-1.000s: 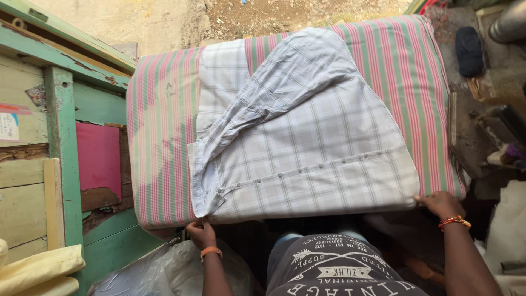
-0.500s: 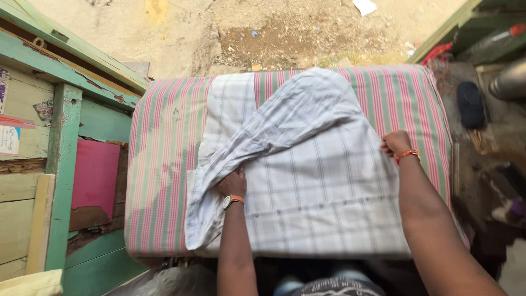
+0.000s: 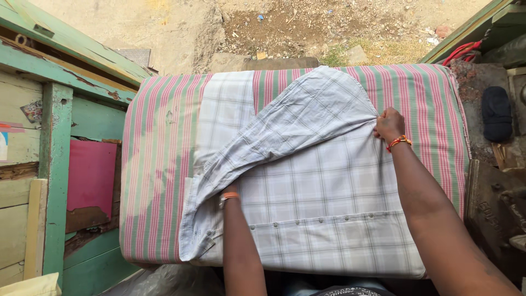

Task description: The person irons a white checkered shirt on a striped ironing board using a heavy metal iron. They repeatedly smooth the fabric, fold the sleeves, and press different sections of the shirt to remove wrinkles.

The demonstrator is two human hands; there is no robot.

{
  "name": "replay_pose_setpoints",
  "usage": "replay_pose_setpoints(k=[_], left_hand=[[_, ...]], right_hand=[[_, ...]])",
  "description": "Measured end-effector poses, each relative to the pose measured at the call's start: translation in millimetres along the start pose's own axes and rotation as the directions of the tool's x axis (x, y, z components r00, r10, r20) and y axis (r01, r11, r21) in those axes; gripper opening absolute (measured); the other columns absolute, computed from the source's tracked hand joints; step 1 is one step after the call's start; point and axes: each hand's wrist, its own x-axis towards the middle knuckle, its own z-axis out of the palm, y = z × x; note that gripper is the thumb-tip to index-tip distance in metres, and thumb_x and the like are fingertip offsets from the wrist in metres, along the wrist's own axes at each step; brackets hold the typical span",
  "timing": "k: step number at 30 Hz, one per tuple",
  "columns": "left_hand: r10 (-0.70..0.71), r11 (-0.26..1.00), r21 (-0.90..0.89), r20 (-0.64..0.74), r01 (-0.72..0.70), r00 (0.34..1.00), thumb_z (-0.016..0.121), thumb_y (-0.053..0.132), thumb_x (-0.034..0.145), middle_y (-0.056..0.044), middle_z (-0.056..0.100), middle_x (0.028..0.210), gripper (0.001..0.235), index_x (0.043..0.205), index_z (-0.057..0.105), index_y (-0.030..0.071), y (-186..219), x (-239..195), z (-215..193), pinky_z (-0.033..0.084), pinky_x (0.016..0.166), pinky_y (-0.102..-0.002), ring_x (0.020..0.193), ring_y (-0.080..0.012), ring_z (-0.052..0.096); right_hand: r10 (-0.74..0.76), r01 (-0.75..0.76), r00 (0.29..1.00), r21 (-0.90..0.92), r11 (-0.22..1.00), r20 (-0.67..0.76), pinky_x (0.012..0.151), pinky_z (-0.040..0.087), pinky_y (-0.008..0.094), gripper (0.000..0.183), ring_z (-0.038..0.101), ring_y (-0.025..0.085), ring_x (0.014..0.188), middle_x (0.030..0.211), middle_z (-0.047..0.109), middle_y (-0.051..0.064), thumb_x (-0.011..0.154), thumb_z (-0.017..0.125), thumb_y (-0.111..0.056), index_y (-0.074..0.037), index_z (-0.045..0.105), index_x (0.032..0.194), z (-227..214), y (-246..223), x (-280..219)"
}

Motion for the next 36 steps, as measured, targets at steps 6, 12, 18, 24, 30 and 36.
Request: replay_pose_setpoints(k=[6,12,18,24,30,36], left_hand=[[-0.218,0.975,0.122,0.350,0.186,0.911,0.056,0.061,0.094,-0.014,0.062,0.141,0.066,0.139,0.062,0.013,-18,9,-13,0.043,0.112,-0.044,0.130,-0.0329,0.058],[-0.204,0.974,-0.006,0.422,0.228,0.883,0.048,0.061,0.097,-0.009,0.045,0.159,0.069,0.152,0.048,0.018,-15,20,-6,0.026,0.124,-0.040,0.148,-0.0277,0.038],[-0.100,0.870,-0.408,0.404,0.277,0.909,0.039,0.057,0.103,-0.008,0.040,0.164,0.066,0.155,0.043,0.017,-16,21,6,0.023,0.127,-0.039,0.153,-0.0254,0.033],[0.019,0.914,-0.390,0.304,0.106,0.953,0.050,0.050,0.101,-0.010,0.051,0.158,0.061,0.150,0.055,0.015,-21,-9,-26,0.033,0.125,-0.042,0.148,-0.0308,0.045],[0.180,0.977,-0.158,0.245,-0.144,0.952,0.067,0.053,0.090,-0.027,0.056,0.144,0.070,0.140,0.054,0.006,-48,-116,-142,0.035,0.113,-0.057,0.134,-0.0451,0.048],[-0.163,0.975,0.007,0.702,0.222,0.693,0.075,0.035,0.086,-0.022,0.067,0.119,0.083,0.156,0.039,0.006,-65,-156,-212,0.052,0.092,-0.052,0.109,-0.0400,0.066]], right_hand=[[-0.200,0.136,0.966,-0.337,0.932,-0.163,0.074,0.057,0.048,0.013,0.072,0.038,0.079,0.089,0.073,0.023,0.100,0.062,-0.015,-0.002,0.061,0.100,17,35,18],[-0.215,0.126,0.963,-0.439,0.890,-0.160,0.088,0.054,0.055,0.024,0.068,0.047,0.100,0.105,0.071,0.028,0.098,0.064,-0.022,-0.001,0.064,0.109,16,40,32],[-0.136,0.082,0.990,-0.600,0.795,-0.045,0.094,0.056,0.054,0.027,0.071,0.049,0.107,0.107,0.073,0.031,0.105,0.059,-0.016,0.006,0.074,0.104,4,4,20],[-0.408,0.264,0.899,-0.544,0.796,-0.161,0.087,0.053,0.052,0.031,0.066,0.045,0.107,0.121,0.068,0.029,0.093,0.063,-0.004,0.001,0.067,0.123,48,-28,-44],[-0.833,0.855,0.515,-0.190,0.482,0.204,0.098,0.051,0.047,0.023,0.064,0.038,0.109,0.117,0.070,0.019,0.094,0.063,-0.006,-0.004,0.070,0.117,238,-97,-188],[-0.810,0.986,0.144,-0.147,0.073,0.568,0.092,0.044,0.045,0.049,0.060,0.031,0.112,0.112,0.071,0.012,0.085,0.058,-0.002,-0.023,0.072,0.127,390,-194,-301]])
